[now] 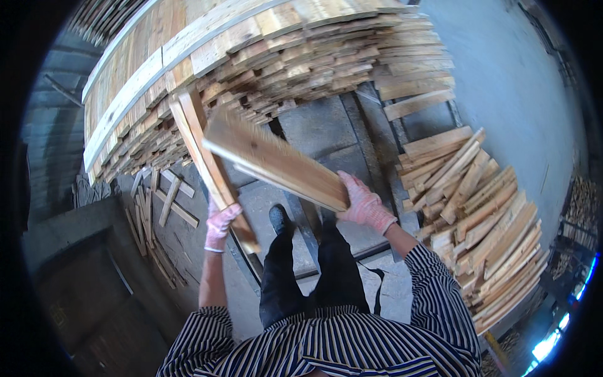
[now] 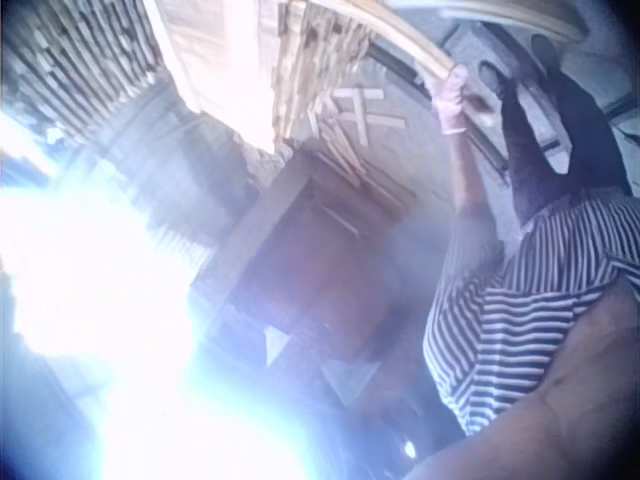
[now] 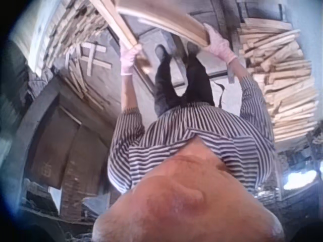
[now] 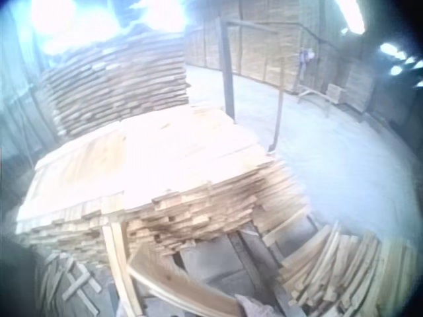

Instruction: The person stacks wooden planks on a metal rack in a warehouse. They repeatedly pick up planks from a pile on the floor and place them onto the rack, arranging them vertically.

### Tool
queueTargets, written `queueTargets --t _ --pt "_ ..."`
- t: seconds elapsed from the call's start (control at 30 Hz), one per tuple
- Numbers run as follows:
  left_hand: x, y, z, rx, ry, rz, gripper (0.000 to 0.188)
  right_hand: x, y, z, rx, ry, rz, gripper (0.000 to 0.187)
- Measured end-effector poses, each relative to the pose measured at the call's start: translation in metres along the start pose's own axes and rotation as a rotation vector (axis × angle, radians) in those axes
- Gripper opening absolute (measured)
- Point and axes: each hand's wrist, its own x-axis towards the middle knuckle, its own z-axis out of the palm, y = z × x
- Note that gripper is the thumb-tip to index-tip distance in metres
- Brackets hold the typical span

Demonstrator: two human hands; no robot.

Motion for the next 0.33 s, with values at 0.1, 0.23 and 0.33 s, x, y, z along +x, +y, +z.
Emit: queueTargets --t 0.1,0.23,0.33 --pt "-0.004 -0.061 -0.13 0.35 0.249 -0.095 0.1 0.051 0.016 0.018 -0.352 -0.206 0.024 0.106" --pt "0.019 -0.094 -0.195 0.968 0.303 -0.151 0.1 0.135 0.061 0.057 -0.593 -0.275 -0.123 0.091" --pt "0.072 -0.11 -0.213 1.339 0.165 -0.318 0.105 0.211 0.083 0.092 -0.746 -0.375 -0.179 0.088"
